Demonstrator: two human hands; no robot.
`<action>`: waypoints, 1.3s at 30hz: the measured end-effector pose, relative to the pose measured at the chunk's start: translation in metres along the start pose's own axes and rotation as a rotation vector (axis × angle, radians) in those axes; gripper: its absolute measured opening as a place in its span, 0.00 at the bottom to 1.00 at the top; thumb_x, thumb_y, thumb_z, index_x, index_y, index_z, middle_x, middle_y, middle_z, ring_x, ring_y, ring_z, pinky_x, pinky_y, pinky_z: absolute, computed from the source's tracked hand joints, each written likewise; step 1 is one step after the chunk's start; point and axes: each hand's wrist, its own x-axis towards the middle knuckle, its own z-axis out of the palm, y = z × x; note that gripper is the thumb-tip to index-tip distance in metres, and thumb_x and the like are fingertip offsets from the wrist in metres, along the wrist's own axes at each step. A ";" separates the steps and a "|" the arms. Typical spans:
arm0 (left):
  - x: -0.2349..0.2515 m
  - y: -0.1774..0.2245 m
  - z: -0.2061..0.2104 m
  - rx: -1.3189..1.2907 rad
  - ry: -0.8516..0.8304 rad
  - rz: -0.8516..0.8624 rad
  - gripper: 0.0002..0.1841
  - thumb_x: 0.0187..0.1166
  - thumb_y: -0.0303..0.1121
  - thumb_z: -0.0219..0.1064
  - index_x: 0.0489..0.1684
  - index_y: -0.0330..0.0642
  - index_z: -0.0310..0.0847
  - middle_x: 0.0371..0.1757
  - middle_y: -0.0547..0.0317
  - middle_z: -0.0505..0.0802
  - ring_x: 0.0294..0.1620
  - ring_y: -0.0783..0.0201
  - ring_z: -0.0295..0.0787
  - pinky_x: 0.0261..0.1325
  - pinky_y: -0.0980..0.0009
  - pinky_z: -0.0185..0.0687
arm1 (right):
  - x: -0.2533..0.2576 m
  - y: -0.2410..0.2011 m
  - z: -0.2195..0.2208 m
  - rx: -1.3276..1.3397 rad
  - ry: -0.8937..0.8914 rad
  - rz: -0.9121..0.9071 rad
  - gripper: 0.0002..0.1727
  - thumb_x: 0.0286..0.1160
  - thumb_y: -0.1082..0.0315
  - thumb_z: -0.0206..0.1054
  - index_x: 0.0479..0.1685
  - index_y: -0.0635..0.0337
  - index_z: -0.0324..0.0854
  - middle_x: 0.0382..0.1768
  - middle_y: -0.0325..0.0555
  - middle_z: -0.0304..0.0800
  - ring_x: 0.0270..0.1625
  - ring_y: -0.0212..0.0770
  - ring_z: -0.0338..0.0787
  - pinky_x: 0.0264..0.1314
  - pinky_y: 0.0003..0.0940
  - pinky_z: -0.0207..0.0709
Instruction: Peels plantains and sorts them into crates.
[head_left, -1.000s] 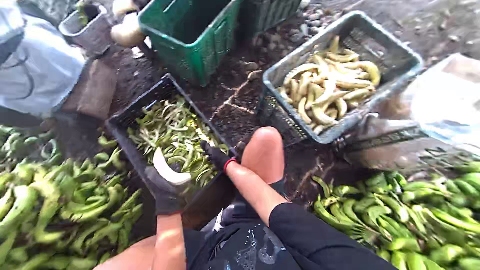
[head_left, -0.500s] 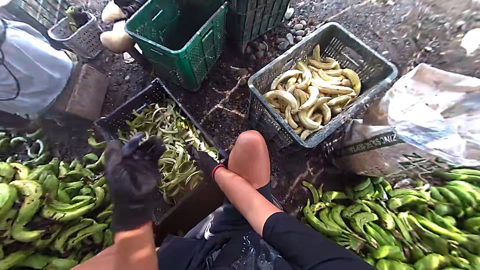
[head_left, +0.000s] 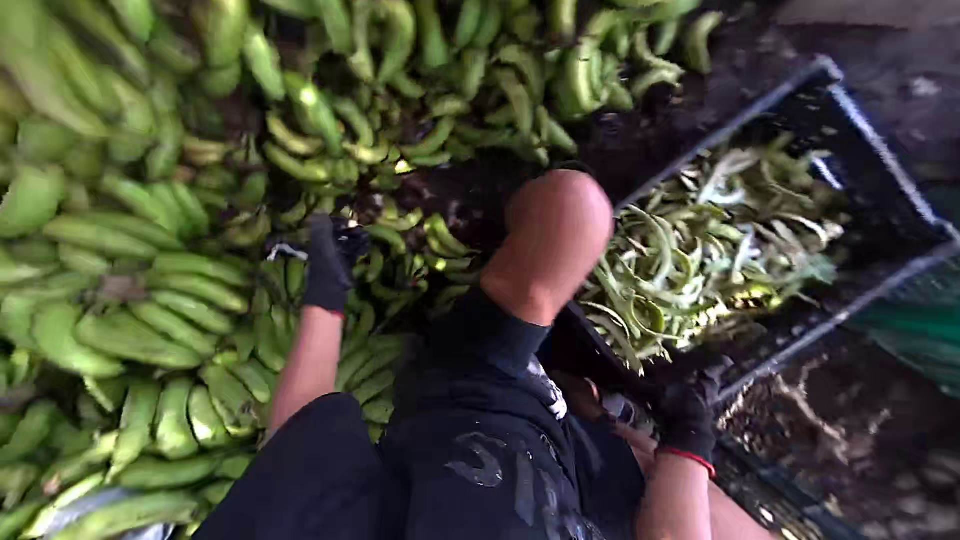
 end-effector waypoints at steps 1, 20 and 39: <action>-0.005 -0.023 -0.003 0.145 0.045 -0.071 0.32 0.93 0.56 0.34 0.67 0.37 0.74 0.44 0.51 0.90 0.40 0.60 0.91 0.48 0.60 0.90 | 0.000 -0.002 0.000 -0.069 -0.008 -0.017 0.29 0.90 0.71 0.51 0.88 0.69 0.58 0.74 0.66 0.78 0.66 0.46 0.88 0.70 0.41 0.82; 0.038 -0.131 0.035 1.268 -0.391 -0.384 0.31 0.85 0.52 0.60 0.71 0.28 0.75 0.68 0.27 0.84 0.72 0.31 0.80 0.72 0.31 0.71 | 0.007 0.013 0.017 0.574 0.025 0.274 0.45 0.85 0.29 0.17 0.78 0.47 0.67 0.38 0.40 0.86 0.38 0.40 0.87 0.48 0.49 0.83; -0.052 0.210 0.207 1.130 -0.663 0.820 0.32 0.70 0.57 0.76 0.65 0.42 0.85 0.57 0.40 0.92 0.60 0.42 0.88 0.68 0.35 0.74 | 0.000 -0.010 -0.011 0.357 0.063 0.139 0.28 0.92 0.47 0.52 0.80 0.54 0.71 0.55 0.55 0.87 0.49 0.47 0.90 0.50 0.49 0.85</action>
